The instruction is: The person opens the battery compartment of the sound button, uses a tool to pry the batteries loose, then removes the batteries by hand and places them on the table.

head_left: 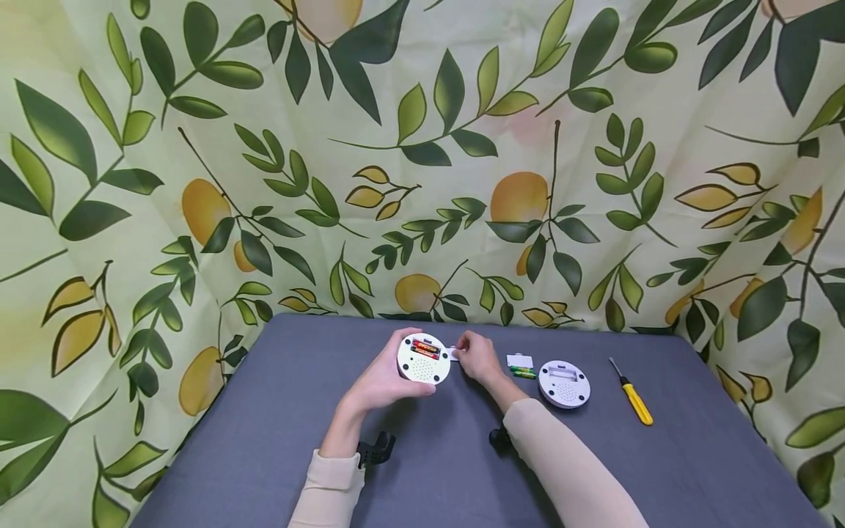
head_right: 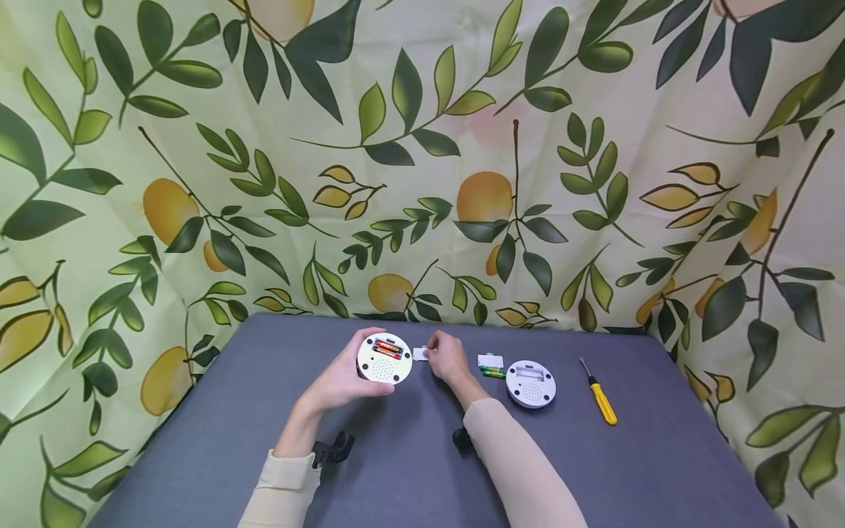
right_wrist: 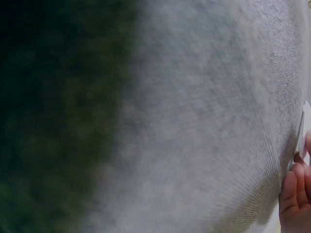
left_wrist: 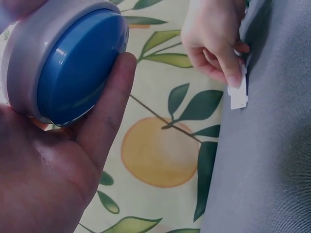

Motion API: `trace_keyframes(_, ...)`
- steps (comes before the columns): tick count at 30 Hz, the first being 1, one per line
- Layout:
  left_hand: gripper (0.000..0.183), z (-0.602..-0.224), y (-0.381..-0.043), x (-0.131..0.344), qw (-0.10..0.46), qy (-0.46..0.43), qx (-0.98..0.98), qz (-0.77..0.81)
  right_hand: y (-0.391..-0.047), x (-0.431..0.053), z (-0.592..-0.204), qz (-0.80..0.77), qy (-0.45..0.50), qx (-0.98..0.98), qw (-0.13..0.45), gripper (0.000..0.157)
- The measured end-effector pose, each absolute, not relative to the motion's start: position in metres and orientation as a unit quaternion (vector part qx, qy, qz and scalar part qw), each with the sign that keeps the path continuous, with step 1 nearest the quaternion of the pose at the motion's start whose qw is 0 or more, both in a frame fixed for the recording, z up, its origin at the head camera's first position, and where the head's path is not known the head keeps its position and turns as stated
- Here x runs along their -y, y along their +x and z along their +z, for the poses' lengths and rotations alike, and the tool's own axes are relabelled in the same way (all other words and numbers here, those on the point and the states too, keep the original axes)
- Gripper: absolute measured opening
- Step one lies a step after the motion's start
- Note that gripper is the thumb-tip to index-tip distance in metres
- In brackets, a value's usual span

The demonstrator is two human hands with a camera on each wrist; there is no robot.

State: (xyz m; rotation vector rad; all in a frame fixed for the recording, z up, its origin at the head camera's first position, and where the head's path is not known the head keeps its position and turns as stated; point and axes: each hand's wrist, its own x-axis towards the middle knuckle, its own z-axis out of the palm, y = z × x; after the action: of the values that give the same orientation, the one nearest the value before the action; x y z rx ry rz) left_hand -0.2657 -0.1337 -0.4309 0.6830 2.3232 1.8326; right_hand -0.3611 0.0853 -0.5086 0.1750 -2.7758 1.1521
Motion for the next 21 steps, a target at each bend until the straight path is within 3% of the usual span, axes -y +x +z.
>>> trace_keyframes(10,0.093,-0.431,-0.265,0.132,0.056,0.224,-0.763,0.604,-0.359,-0.086,-0.506,0.312,0.065,0.946,0.063,0.013)
trace_keyframes(21,0.094,-0.432,-0.265,0.132,0.058,0.222,-0.765,0.601,-0.348,-0.092,-0.483,0.377,0.073,0.920,0.082,0.008)
